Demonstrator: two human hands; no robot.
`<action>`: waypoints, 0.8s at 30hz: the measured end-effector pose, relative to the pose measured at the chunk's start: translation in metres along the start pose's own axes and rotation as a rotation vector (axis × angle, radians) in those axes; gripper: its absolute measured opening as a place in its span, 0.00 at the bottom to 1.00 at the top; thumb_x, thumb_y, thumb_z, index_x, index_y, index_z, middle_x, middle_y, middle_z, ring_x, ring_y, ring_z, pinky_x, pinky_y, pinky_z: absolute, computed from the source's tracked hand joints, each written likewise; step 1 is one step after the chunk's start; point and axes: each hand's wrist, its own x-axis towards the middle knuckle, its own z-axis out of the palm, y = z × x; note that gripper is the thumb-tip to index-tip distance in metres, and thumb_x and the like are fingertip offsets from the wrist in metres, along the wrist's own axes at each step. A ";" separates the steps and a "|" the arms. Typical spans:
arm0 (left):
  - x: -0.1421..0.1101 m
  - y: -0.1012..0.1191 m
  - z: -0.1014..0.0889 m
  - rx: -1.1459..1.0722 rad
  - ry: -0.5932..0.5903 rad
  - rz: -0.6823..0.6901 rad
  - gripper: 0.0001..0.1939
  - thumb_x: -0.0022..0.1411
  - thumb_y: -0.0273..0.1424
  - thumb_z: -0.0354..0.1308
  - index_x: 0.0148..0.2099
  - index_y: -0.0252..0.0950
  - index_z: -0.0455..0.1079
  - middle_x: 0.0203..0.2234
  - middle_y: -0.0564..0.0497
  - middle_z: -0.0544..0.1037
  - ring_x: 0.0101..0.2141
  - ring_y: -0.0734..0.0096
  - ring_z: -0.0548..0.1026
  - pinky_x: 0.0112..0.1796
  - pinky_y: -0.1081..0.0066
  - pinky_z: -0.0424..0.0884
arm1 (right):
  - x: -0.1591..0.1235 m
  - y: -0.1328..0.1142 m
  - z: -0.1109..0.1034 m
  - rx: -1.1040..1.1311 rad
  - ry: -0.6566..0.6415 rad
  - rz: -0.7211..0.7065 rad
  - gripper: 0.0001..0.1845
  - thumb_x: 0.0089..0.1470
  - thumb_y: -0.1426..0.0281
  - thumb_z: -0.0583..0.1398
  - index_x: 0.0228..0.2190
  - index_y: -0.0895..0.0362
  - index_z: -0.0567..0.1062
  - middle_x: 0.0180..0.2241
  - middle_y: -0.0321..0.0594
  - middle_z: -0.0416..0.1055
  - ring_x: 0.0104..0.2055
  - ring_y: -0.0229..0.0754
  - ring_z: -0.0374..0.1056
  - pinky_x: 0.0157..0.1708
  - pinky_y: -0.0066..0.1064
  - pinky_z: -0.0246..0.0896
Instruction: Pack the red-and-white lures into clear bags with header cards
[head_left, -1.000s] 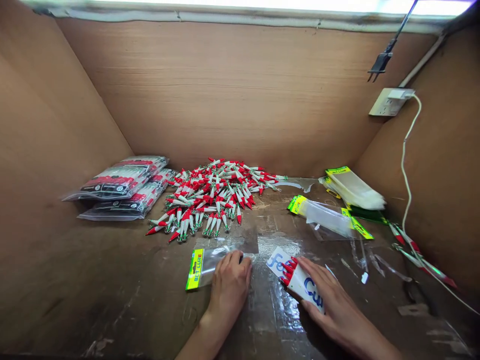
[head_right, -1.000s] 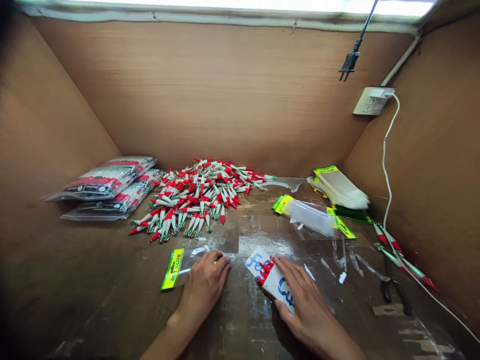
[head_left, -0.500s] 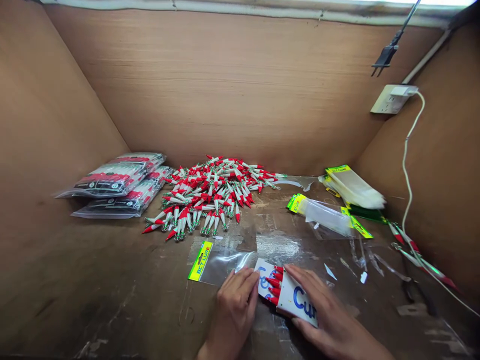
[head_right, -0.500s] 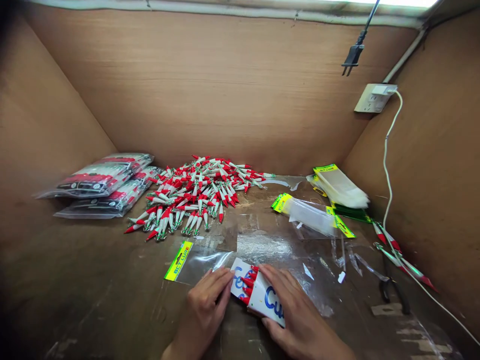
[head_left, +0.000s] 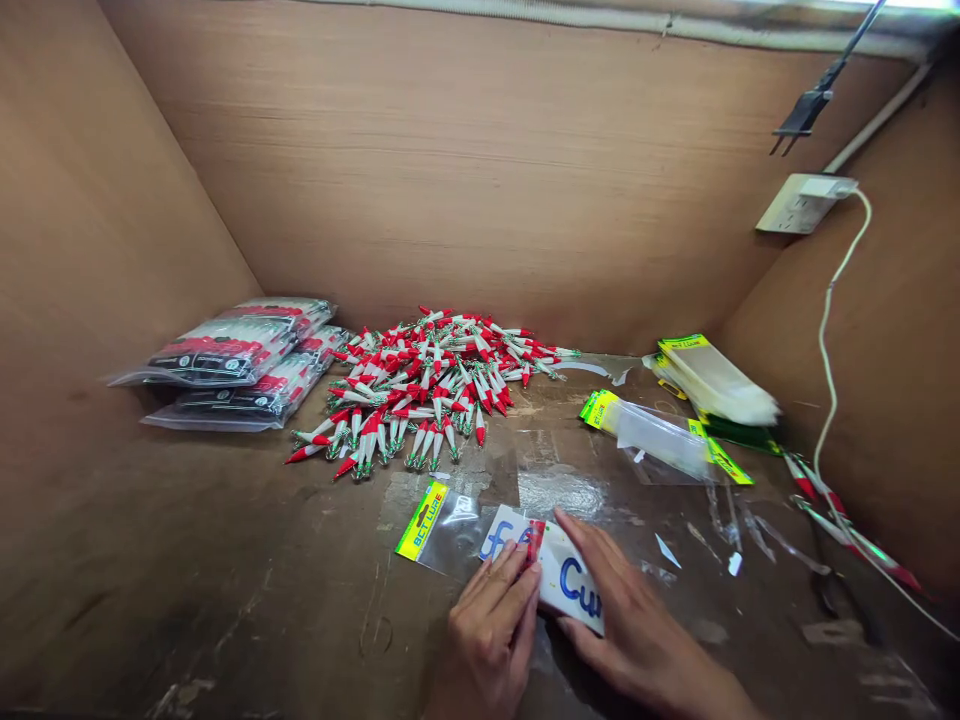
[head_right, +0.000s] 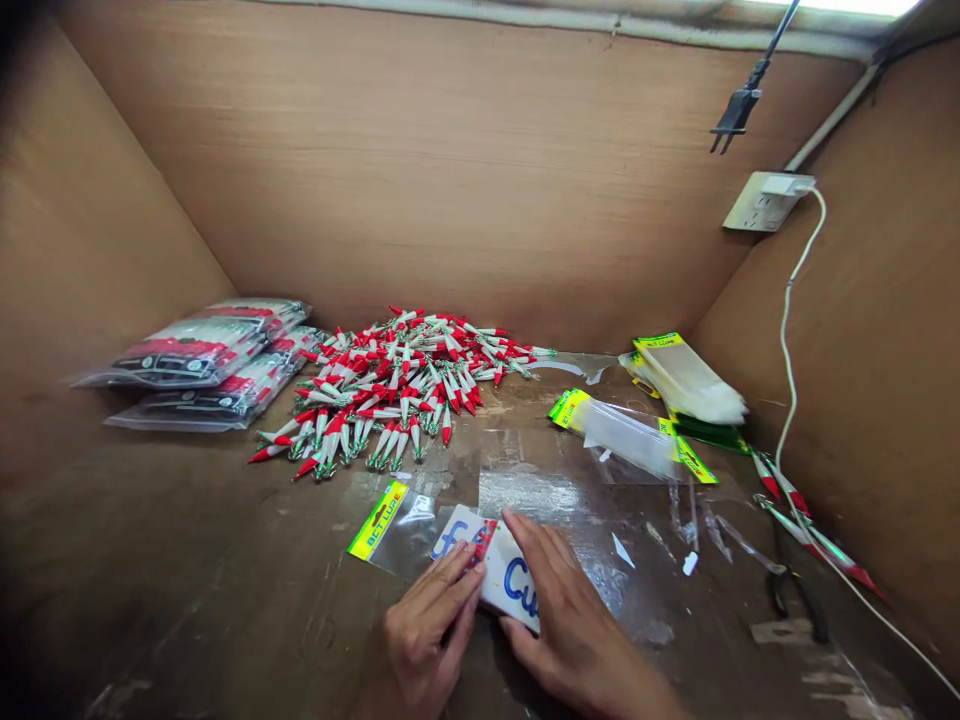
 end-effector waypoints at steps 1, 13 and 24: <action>0.002 0.001 -0.001 -0.042 0.016 -0.015 0.22 0.67 0.19 0.53 0.61 0.38 0.69 0.58 0.45 0.74 0.57 0.59 0.73 0.56 0.61 0.73 | 0.000 0.000 0.002 -0.004 0.004 -0.001 0.50 0.53 0.72 0.59 0.70 0.49 0.41 0.70 0.44 0.48 0.70 0.52 0.45 0.67 0.50 0.47; 0.015 -0.010 -0.009 -0.385 0.063 -0.650 0.03 0.62 0.27 0.59 0.34 0.39 0.69 0.27 0.54 0.79 0.29 0.67 0.80 0.32 0.72 0.78 | -0.057 0.036 -0.029 -0.047 -0.060 0.034 0.44 0.56 0.64 0.61 0.69 0.45 0.49 0.68 0.42 0.53 0.68 0.60 0.53 0.63 0.56 0.56; 0.012 0.000 -0.007 -0.284 -0.017 -0.426 0.09 0.65 0.24 0.55 0.41 0.40 0.74 0.32 0.53 0.80 0.32 0.68 0.80 0.34 0.71 0.75 | -0.059 0.019 -0.046 0.074 -0.207 0.020 0.48 0.53 0.67 0.63 0.69 0.46 0.48 0.69 0.44 0.50 0.70 0.59 0.49 0.66 0.54 0.50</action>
